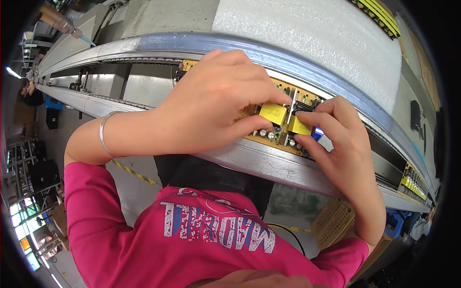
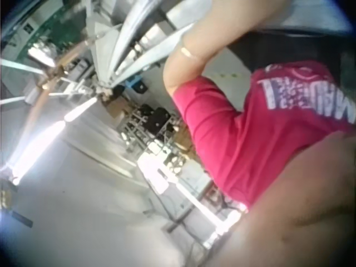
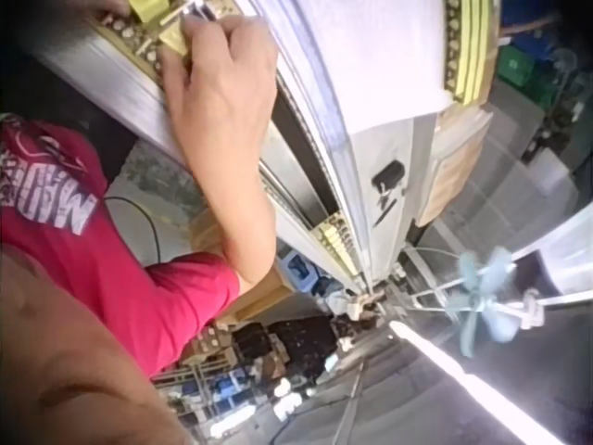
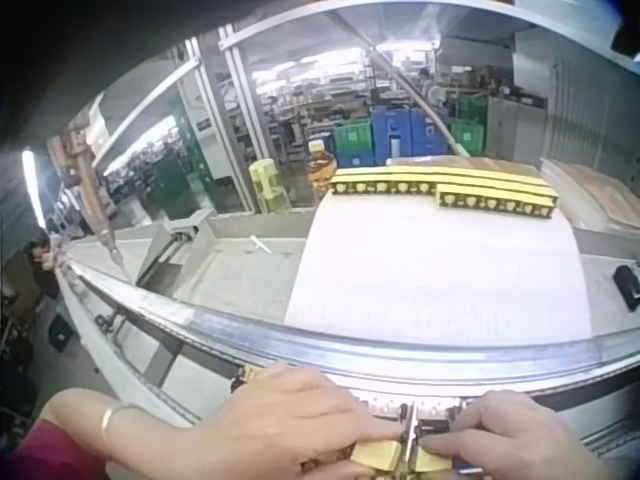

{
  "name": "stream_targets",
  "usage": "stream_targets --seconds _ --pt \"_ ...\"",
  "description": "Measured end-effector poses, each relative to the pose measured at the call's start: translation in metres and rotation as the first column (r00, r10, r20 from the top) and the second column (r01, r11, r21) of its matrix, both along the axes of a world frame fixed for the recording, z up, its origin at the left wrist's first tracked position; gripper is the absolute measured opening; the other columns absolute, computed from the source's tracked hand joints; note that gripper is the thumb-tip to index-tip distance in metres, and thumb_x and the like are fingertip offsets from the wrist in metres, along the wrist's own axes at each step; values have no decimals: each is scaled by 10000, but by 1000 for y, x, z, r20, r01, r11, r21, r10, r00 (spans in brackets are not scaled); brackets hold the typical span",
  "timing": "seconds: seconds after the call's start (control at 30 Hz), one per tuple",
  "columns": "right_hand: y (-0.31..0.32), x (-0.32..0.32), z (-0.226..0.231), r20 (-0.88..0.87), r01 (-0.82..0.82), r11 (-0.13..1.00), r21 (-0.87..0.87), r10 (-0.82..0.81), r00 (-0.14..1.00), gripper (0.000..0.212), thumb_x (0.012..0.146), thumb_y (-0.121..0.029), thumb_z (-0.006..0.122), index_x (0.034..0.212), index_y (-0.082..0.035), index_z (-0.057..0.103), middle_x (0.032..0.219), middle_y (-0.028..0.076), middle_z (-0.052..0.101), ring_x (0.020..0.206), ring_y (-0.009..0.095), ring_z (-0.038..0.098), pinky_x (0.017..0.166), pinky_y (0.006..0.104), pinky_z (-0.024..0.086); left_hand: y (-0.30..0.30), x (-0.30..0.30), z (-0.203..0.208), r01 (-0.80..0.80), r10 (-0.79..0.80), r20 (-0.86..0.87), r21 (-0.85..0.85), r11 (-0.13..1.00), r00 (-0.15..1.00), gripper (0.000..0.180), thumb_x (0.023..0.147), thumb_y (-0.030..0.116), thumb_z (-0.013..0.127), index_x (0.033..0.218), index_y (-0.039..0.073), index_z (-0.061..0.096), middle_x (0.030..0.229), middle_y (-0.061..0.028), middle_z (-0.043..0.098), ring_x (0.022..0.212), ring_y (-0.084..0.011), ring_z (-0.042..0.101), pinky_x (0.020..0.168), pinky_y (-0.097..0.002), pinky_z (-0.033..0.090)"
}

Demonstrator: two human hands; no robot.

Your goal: Assembling and testing electronic components on a production line conveyor.

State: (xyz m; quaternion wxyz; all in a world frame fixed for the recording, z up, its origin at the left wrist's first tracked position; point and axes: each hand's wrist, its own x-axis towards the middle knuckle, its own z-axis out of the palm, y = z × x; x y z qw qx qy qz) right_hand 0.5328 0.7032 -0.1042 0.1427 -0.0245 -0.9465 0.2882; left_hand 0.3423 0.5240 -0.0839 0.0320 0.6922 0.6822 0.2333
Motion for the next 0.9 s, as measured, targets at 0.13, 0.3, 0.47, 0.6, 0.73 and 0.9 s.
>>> stream_targets --seconds 0.13,0.3,0.47,0.6,0.73,0.9 --pt "-4 1 0 -38 31 998 60 -29 999 277 786 -51 778 1054 -16 719 976 70 591 881 221 557 770 326 456 3 4 0 -14 13 -73 -13 1000 997 275 765 129 808 1028 148 728 994 8 658 909 -190 553 873 -330 393" --pt "-4 5 6 -37 19 995 98 -15 999 270 792 -49 769 1056 -19 719 977 70 587 874 224 556 768 329 458 6 8 -3 -12 10 -106 -19 1000 994 248 762 136 807 990 157 713 991 17 656 920 -190 543 870 -331 374" --pt "-3 6 7 -41 22 993 113 -17 999 279 792 -46 765 1065 -21 720 979 70 589 872 224 557 764 329 460 12 12 -3 -1 0 -137 -6 1000 991 204 773 139 798 956 155 711 991 28 656 907 -189 540 860 -330 374" --pt "0 7 10 -23 25 993 113 -23 999 291 789 -46 766 1076 -20 723 969 72 593 868 225 559 764 327 462 16 12 -2 4 -6 -162 -13 1000 987 153 793 138 787 926 149 713 993 30 657 891 -184 539 854 -326 376" --pt "5 9 12 -12 20 997 81 -19 1000 301 788 -47 767 1085 -20 726 952 73 599 864 222 561 764 324 463 20 12 -2 23 -26 -198 -15 1000 980 101 818 139 775 900 144 716 994 25 658 878 -180 539 841 -321 382" --pt "24 8 21 -126 62 998 4 -61 990 297 796 -60 776 1089 -27 737 940 72 623 872 200 571 764 315 461 27 3 6 61 -51 -263 30 998 963 58 853 143 758 905 144 732 996 17 663 871 -181 545 800 -315 398"
